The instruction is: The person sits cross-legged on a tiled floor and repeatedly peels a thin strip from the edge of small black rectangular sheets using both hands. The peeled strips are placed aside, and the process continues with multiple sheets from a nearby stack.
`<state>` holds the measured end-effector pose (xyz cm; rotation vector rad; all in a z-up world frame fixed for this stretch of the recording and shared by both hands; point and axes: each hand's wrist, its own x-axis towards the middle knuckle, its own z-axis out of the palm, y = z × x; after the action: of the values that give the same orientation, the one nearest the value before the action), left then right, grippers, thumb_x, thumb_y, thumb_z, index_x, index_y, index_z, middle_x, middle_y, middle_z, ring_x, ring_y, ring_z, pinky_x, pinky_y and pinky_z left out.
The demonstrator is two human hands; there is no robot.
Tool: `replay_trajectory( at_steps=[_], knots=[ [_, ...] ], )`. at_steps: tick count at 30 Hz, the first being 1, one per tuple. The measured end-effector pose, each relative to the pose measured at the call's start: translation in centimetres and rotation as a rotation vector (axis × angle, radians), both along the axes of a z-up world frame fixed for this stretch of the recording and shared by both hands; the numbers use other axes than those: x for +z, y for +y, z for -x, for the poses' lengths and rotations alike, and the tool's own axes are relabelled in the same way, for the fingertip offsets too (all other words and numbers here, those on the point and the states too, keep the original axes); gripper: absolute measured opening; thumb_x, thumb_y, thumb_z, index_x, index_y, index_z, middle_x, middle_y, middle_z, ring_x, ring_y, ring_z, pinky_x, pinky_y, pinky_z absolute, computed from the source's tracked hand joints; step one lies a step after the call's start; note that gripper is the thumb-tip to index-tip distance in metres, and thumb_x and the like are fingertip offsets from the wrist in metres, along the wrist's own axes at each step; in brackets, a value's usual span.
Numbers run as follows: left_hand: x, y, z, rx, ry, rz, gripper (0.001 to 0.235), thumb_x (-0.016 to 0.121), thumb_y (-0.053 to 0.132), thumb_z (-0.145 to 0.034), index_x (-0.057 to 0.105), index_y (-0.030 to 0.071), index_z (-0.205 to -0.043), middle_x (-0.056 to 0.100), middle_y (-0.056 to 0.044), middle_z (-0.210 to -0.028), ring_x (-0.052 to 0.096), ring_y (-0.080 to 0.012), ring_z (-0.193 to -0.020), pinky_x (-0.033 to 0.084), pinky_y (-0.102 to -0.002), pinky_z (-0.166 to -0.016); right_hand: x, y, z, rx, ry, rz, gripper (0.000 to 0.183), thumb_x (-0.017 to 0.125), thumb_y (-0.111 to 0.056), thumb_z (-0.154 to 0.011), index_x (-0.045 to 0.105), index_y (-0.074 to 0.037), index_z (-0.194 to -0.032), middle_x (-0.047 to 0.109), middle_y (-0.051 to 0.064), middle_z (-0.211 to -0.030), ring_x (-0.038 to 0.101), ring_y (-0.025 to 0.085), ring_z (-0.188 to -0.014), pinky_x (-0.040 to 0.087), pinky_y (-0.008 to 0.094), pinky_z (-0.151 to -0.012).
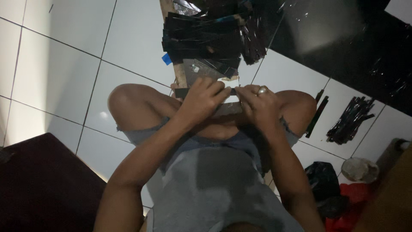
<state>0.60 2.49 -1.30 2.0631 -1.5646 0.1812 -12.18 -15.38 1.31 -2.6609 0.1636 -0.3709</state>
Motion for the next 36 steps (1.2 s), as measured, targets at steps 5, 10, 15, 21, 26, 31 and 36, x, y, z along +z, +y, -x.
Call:
replay_trajectory(
  at_steps=[5,10,15,21,26,31,36],
  knots=[
    [0.6,0.2,-0.6,-0.081,0.069,-0.063,0.028,0.07,0.013,-0.088,0.072,0.004,-0.115,0.065,-0.006,-0.104,0.058,-0.0242,-0.097,0.046,-0.04,-0.085,0.0,0.3,1.2,-0.038,0.038,0.118,0.03,0.079,-0.009,-0.088,0.08,-0.015,-0.118,0.077,0.005,-0.097,0.07,0.021,-0.081,0.052,0.036,-0.062],
    [0.7,-0.5,-0.5,-0.055,0.034,-0.008,0.027,0.068,0.01,-0.091,0.072,0.005,-0.117,0.064,-0.008,-0.107,0.061,-0.0223,-0.097,0.046,-0.037,-0.082,-2.3,-0.7,1.5,-0.137,0.061,-0.487,0.025,0.066,-0.013,-0.103,0.075,-0.011,-0.126,0.074,0.006,-0.108,0.067,0.015,-0.09,0.053,0.029,-0.076],
    [0.7,-1.3,0.5,-0.015,0.07,-0.027,0.026,0.07,0.008,-0.09,0.073,0.002,-0.115,0.065,-0.009,-0.101,0.063,-0.0229,-0.092,0.046,-0.039,-0.078,-6.4,1.4,-0.2,-0.468,0.006,-1.052,0.02,0.063,-0.023,-0.108,0.066,-0.002,-0.106,0.064,0.002,-0.089,0.057,0.008,-0.079,0.048,0.025,-0.07],
    [1.2,-1.9,0.6,0.073,0.231,0.022,0.014,0.073,0.016,-0.093,0.076,0.008,-0.104,0.066,-0.008,-0.099,0.062,-0.0234,-0.09,0.046,-0.04,-0.078,-6.8,1.4,-1.4,-0.502,0.03,-0.959,0.022,0.064,-0.024,-0.107,0.065,-0.003,-0.102,0.065,0.0,-0.087,0.057,0.008,-0.078,0.048,0.026,-0.069],
    [0.8,-0.5,-0.6,0.02,0.372,0.02,0.015,0.074,0.016,-0.093,0.077,0.008,-0.106,0.065,-0.007,-0.096,0.061,-0.0247,-0.09,0.048,-0.041,-0.082,-6.5,1.1,-1.6,-0.555,0.06,-1.111,0.024,0.065,-0.025,-0.106,0.066,-0.002,-0.099,0.064,0.001,-0.082,0.054,0.007,-0.071,0.045,0.024,-0.062],
    [0.9,-0.6,-0.9,0.015,0.415,-0.006,0.014,0.075,0.013,-0.093,0.079,0.006,-0.105,0.066,-0.007,-0.094,0.061,-0.0236,-0.088,0.047,-0.041,-0.079,-7.4,0.5,-1.7,-0.575,0.105,-1.141,0.023,0.062,-0.026,-0.105,0.064,-0.004,-0.1,0.065,0.0,-0.082,0.057,0.006,-0.071,0.047,0.023,-0.061],
    [1.4,-0.8,-0.8,0.006,0.407,-0.058,0.016,0.072,0.01,-0.094,0.078,0.006,-0.108,0.068,-0.007,-0.1,0.063,-0.0231,-0.093,0.048,-0.039,-0.082,-8.7,-0.5,-1.6,-0.564,0.13,-1.003,0.025,0.063,-0.026,-0.107,0.064,-0.003,-0.101,0.063,0.0,-0.083,0.056,0.008,-0.073,0.048,0.025,-0.063]
  ],
)
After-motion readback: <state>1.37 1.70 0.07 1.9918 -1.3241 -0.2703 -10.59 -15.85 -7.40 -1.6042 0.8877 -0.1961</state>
